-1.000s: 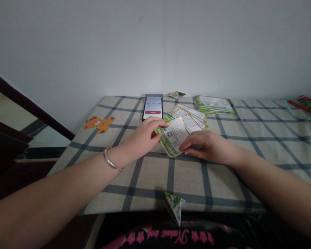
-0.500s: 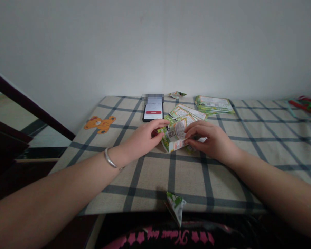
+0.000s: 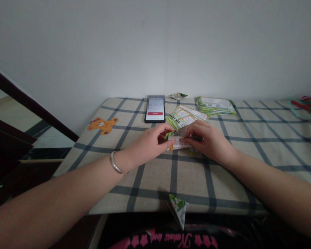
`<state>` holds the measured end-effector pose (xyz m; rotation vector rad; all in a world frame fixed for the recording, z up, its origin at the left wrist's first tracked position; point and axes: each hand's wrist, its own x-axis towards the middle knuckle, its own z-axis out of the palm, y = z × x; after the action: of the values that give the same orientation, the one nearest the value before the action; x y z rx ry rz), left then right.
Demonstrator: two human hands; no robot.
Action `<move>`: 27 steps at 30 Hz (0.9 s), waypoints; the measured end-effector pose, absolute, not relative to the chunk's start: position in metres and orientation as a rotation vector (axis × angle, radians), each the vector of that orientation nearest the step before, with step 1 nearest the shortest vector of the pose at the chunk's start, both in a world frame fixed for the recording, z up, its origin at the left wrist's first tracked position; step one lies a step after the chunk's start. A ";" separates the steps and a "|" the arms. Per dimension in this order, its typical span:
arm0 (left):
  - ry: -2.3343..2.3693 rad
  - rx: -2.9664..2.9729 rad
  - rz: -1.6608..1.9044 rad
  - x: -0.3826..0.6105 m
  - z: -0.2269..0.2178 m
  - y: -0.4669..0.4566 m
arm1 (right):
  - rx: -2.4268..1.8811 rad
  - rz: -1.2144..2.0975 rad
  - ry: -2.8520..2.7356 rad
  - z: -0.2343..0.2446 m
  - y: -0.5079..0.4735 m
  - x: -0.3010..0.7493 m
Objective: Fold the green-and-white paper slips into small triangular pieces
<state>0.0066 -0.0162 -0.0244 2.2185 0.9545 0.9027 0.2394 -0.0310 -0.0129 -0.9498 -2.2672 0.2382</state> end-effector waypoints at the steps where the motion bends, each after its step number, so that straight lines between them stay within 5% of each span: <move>1: 0.962 2.216 0.892 0.008 -0.025 -0.016 | -0.956 0.237 -2.263 -0.013 -0.032 0.239; 12: 0.966 2.102 0.882 0.008 -0.027 -0.014 | -1.034 -0.090 -2.185 -0.007 -0.037 0.245; 27: 0.939 1.991 0.891 0.007 -0.032 -0.011 | -1.312 0.285 -2.193 -0.012 -0.034 0.249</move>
<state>0.0067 -0.0105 -0.0319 1.9910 0.9394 0.8911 0.2489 -0.0341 -0.0124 -1.3115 -2.1928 0.2849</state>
